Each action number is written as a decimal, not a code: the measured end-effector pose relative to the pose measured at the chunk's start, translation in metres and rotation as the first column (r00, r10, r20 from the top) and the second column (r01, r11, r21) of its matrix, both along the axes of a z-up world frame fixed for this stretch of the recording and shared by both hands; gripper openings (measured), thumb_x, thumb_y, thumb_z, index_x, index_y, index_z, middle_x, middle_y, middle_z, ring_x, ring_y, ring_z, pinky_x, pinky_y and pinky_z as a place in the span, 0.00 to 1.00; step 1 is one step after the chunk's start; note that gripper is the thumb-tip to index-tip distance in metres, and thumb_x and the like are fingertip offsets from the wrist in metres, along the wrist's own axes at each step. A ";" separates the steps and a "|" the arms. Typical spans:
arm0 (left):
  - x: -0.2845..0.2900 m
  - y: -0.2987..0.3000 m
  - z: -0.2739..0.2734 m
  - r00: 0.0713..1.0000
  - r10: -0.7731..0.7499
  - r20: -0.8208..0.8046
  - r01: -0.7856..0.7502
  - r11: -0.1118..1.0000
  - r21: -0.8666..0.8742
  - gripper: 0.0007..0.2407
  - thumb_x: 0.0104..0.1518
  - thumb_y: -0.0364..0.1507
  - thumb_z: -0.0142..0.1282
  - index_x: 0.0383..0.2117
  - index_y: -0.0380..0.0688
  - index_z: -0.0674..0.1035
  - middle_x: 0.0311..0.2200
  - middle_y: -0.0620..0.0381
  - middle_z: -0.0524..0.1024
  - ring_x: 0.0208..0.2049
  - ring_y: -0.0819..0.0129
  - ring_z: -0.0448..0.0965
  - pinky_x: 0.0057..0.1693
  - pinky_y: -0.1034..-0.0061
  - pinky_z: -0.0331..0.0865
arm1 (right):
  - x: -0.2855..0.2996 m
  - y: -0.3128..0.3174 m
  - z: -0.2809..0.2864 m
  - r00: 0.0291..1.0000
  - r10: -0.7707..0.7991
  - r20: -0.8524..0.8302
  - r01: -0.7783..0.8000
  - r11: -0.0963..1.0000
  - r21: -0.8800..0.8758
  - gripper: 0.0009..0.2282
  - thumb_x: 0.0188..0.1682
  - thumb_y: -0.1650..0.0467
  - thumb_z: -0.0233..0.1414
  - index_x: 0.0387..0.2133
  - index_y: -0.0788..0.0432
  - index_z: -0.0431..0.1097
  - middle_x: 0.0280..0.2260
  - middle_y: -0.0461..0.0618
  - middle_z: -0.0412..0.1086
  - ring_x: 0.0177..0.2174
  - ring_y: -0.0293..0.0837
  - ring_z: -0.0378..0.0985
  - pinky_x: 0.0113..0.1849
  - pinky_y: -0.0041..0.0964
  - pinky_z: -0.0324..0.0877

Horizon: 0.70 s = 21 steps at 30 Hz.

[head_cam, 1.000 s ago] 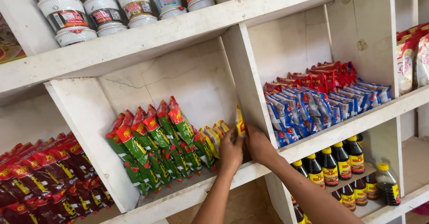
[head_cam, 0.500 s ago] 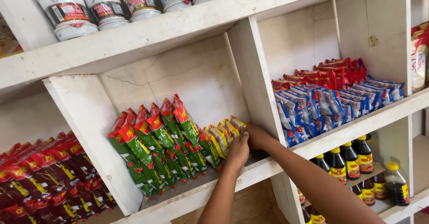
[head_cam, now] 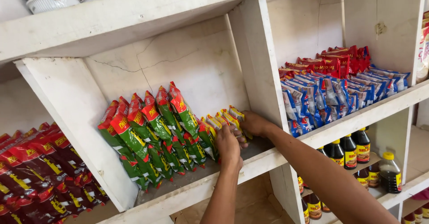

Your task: Organizing and stocking instant noodle packets onto a shelf from a cardboard box.

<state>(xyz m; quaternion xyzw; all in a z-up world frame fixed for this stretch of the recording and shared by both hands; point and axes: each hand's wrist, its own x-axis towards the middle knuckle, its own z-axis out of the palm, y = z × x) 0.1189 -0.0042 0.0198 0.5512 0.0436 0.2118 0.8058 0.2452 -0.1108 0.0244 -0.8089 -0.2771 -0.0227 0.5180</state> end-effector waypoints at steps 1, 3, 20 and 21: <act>-0.003 -0.001 0.002 1.000 0.002 -0.015 -0.002 1.000 0.007 0.19 0.66 0.44 0.39 0.41 0.40 0.76 0.26 0.55 0.73 0.21 0.70 0.72 0.25 0.73 0.69 | -0.001 -0.001 -0.001 0.999 0.007 0.033 -0.006 1.000 -0.012 0.13 0.45 0.77 0.51 0.44 0.65 0.72 0.33 0.57 0.77 0.32 0.47 0.78 0.36 0.41 0.74; -0.007 -0.002 0.005 0.999 0.000 -0.034 0.000 1.000 0.013 0.20 0.66 0.45 0.39 0.41 0.40 0.76 0.26 0.56 0.73 0.21 0.70 0.72 0.25 0.73 0.69 | 0.000 -0.002 -0.003 0.998 0.011 0.061 -0.009 1.000 -0.024 0.13 0.45 0.76 0.51 0.44 0.64 0.72 0.33 0.57 0.77 0.33 0.46 0.78 0.37 0.40 0.74; -0.002 -0.003 -0.001 0.997 0.044 0.067 -0.047 0.998 0.050 0.20 0.67 0.45 0.38 0.36 0.39 0.74 0.22 0.56 0.71 0.17 0.70 0.70 0.23 0.74 0.66 | -0.039 -0.011 0.010 0.980 -0.193 0.043 0.197 0.975 -0.100 0.35 0.47 0.70 0.55 0.67 0.64 0.46 0.49 0.67 0.71 0.46 0.54 0.77 0.48 0.42 0.71; -0.003 -0.003 -0.002 0.997 0.043 0.065 -0.046 0.998 0.046 0.20 0.67 0.45 0.38 0.36 0.39 0.74 0.22 0.56 0.71 0.17 0.70 0.70 0.23 0.74 0.66 | -0.045 -0.018 0.009 0.980 -0.194 0.042 0.198 0.975 -0.104 0.35 0.47 0.70 0.55 0.67 0.64 0.46 0.49 0.67 0.71 0.46 0.54 0.77 0.48 0.42 0.71</act>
